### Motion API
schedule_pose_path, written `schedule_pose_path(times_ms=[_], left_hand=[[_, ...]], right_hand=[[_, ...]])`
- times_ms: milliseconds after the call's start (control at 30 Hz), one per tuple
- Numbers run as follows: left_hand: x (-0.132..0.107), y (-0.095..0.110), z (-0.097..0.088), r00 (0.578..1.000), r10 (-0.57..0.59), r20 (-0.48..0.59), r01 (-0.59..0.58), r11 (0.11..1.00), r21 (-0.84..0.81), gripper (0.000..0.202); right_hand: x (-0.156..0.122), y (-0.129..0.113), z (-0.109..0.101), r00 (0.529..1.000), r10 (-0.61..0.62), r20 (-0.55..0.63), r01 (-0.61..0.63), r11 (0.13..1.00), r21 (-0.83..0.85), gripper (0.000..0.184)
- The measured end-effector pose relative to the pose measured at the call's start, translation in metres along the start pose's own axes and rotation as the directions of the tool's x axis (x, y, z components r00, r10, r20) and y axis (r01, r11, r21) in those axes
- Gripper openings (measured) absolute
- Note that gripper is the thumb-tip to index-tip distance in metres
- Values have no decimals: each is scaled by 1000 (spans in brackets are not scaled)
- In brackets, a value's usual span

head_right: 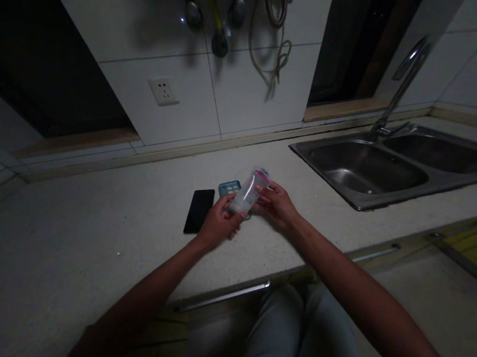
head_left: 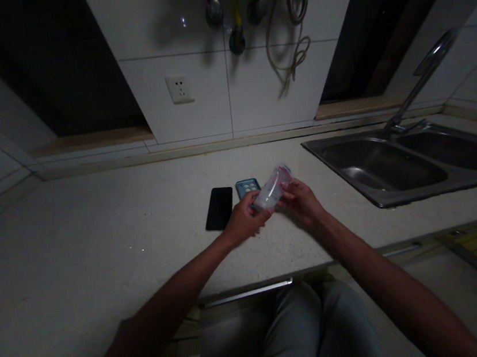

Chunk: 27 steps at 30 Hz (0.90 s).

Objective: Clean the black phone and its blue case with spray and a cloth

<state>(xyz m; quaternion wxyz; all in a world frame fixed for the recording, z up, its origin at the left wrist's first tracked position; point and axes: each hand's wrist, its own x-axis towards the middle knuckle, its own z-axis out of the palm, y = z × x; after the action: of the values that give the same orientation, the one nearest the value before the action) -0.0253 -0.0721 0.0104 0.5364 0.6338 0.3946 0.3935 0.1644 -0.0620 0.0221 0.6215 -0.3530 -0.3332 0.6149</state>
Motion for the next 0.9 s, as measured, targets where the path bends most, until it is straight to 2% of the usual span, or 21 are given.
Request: schedule_pose_path(times_ms=[200,400,600,900], left_hand=[[5,0,-1,999,-40,19,43,982,-183,65],[3,8,0,998,-70,8,69,965,-253,60],[5,5,0,995,-94,21,96,961,-260,58],[5,8,-2,991,-114,67,129,947,-293,57]], right_hand=[[1,0,-3,1000,26,-7,-26,997,78,33],[1,-2,-1,999,47,24,-50,990,134,32],[1,3,1,997,-25,-73,26,999,18,28],[-2,0,4,998,-30,-61,28,999,-41,35]])
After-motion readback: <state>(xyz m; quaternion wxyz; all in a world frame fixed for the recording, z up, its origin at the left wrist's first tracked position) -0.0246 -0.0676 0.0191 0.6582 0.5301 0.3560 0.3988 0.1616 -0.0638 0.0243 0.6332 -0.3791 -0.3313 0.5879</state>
